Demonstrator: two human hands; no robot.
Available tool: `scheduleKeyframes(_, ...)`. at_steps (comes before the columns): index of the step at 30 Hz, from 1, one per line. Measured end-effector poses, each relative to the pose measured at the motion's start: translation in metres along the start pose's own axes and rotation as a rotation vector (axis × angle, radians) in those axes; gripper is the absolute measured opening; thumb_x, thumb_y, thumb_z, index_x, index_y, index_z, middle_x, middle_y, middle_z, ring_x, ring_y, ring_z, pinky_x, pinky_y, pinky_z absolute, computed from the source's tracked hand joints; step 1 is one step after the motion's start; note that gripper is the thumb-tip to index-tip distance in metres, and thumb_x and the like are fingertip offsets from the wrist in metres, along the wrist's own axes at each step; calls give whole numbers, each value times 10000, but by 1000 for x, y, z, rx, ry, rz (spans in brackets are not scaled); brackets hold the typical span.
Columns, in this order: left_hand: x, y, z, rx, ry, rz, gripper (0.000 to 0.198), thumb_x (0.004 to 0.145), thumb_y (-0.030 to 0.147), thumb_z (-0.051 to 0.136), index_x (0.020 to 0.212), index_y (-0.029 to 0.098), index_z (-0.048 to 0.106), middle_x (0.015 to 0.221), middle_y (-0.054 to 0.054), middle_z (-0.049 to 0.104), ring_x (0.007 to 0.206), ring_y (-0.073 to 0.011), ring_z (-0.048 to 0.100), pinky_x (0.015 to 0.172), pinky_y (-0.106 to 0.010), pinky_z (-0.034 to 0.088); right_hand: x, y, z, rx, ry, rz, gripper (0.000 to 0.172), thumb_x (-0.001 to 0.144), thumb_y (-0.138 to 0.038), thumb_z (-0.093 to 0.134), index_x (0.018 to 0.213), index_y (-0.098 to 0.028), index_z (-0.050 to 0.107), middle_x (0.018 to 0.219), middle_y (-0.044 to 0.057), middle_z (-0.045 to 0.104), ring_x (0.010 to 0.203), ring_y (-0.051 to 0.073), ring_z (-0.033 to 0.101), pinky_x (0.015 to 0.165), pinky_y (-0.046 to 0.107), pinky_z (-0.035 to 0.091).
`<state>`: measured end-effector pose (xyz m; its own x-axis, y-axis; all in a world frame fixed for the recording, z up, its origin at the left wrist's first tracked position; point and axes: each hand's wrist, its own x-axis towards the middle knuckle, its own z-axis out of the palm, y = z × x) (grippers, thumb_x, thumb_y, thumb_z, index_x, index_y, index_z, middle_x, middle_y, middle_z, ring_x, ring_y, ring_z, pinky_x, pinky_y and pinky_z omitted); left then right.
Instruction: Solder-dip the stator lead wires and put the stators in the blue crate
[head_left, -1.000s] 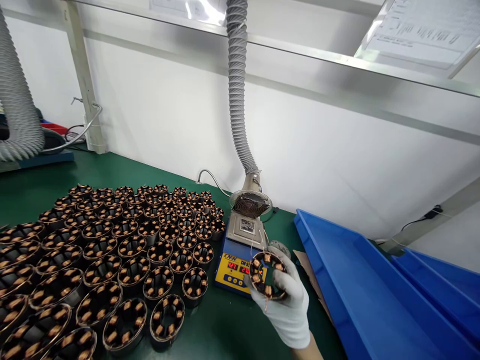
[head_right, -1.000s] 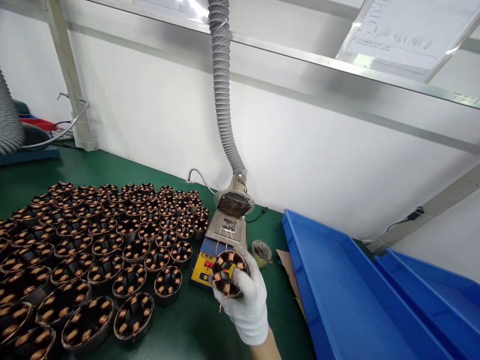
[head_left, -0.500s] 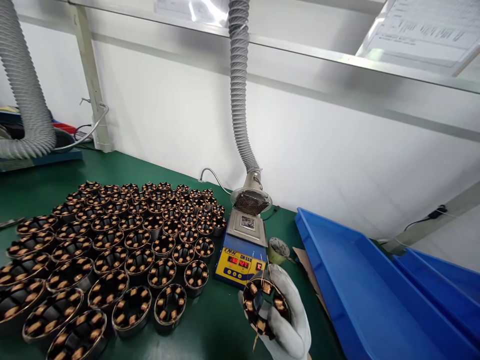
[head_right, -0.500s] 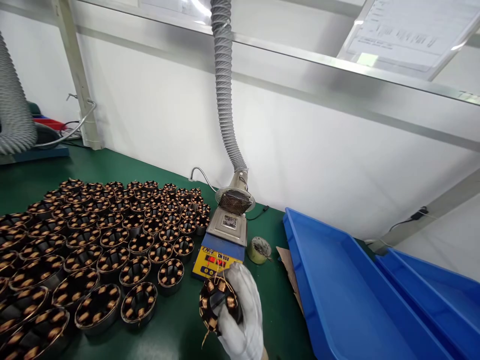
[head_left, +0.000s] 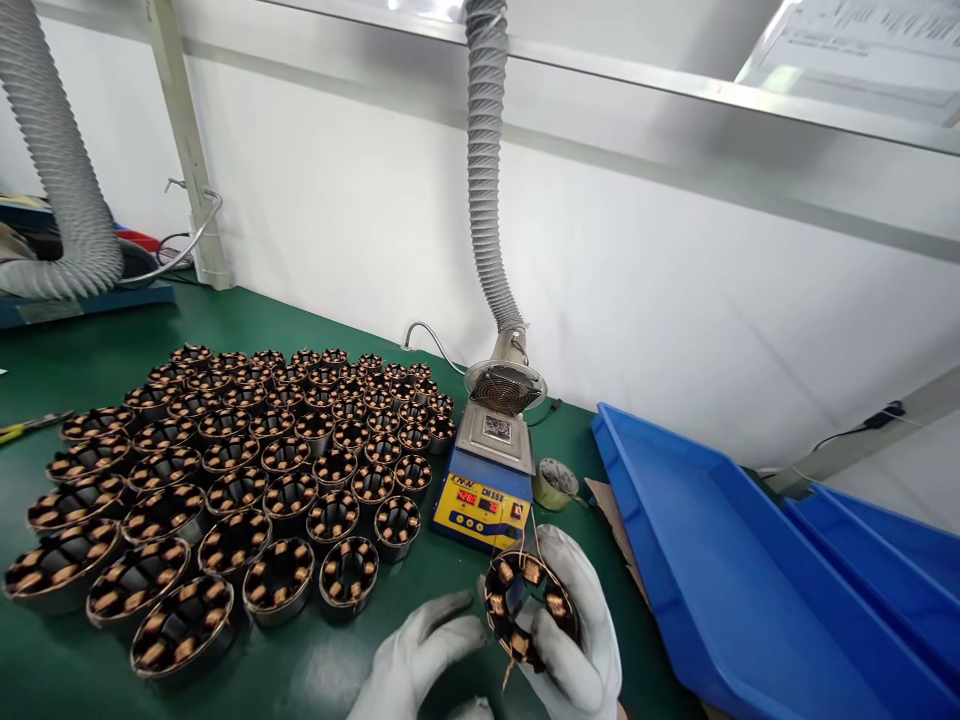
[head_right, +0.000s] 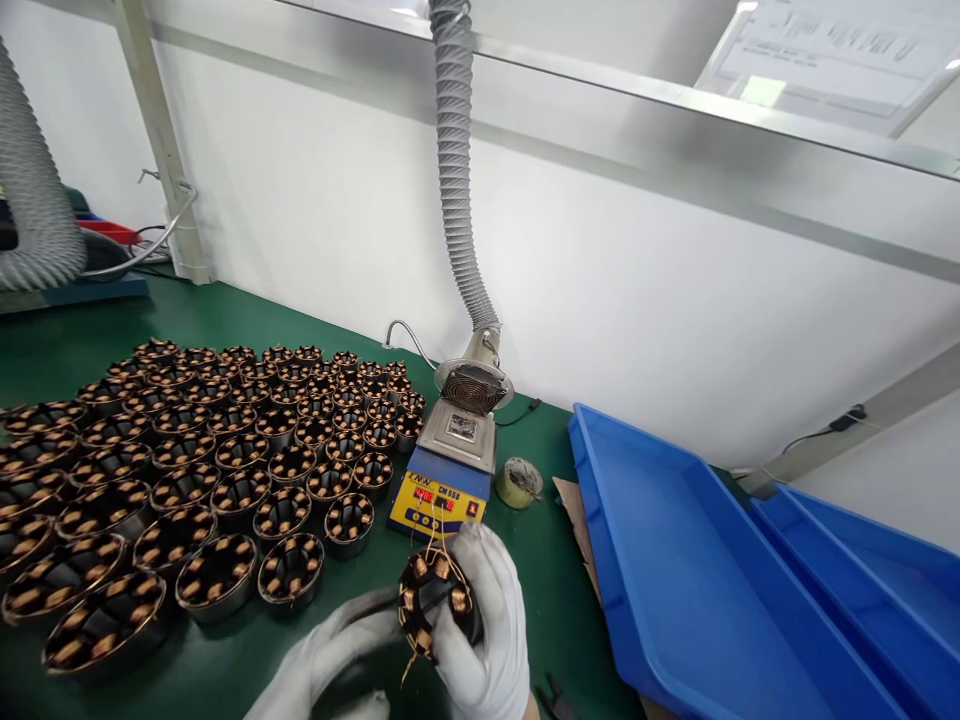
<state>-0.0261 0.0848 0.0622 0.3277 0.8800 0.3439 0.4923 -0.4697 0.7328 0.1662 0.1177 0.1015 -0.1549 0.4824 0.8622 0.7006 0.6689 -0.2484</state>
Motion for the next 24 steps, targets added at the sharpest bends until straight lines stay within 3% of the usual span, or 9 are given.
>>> scheduleKeyframes(3,10,18,-5,-106,-87,-26,499,708,184,656,1174,344,571,1384,-38,477,1214,-234,500,964,-329,455,-1,0,-3,-18,-63,32,505,874,-217,419,1373,-282,374,1187,108,577,1072,313,573,818,515,537)
scheduleKeyframes(5,14,27,-4,-184,-86,-79,447,683,151,657,1096,316,622,1422,-43,424,1253,-248,456,1002,-375,421,-4,-1,-1,-46,-67,26,482,881,-241,416,1361,-278,390,1180,109,575,1066,302,575,825,501,535)
scheduleKeyframes(9,19,32,3,-381,-49,-157,198,723,136,582,827,256,700,1423,-26,421,1268,-236,439,1037,-377,383,-7,-6,4,-95,-33,-4,482,868,-229,430,1349,-232,404,1145,129,590,1031,290,588,807,476,544)
scheduleKeyframes(11,21,32,5,-525,-22,-163,179,752,163,538,791,234,698,1401,-31,449,1261,-230,445,1021,-353,399,-5,-9,2,-97,-62,-32,526,839,-173,468,1350,-264,383,1154,118,594,1042,280,585,820,466,536)
scheduleKeyframes(15,25,32,1,-770,-83,-204,118,737,213,547,720,182,660,1130,-68,643,1016,-217,602,857,-305,496,15,-12,-12,-1,-263,-135,574,710,-149,598,1246,-288,448,1171,107,586,1034,272,596,822,412,534)
scheduleKeyframes(17,28,33,-4,-821,-162,-262,134,746,246,546,682,166,633,914,-50,684,864,-188,631,774,-278,509,28,-12,-19,145,-461,-23,524,627,-174,661,1123,-255,512,1064,82,623,926,239,638,763,321,550)
scheduleKeyframes(20,35,34,-10,-753,-263,-275,137,736,232,549,634,162,610,837,-29,677,851,-185,621,774,-273,498,42,-9,-24,367,-738,196,466,522,-216,732,957,-259,570,890,-1,643,760,189,651,684,248,541)
scheduleKeyframes(24,35,22,-11,-507,-291,-209,124,637,96,531,567,174,597,775,-19,698,769,-179,640,713,-261,509,52,-2,-24,456,-857,319,436,453,-249,780,858,-245,619,852,-23,644,716,183,625,672,263,523)
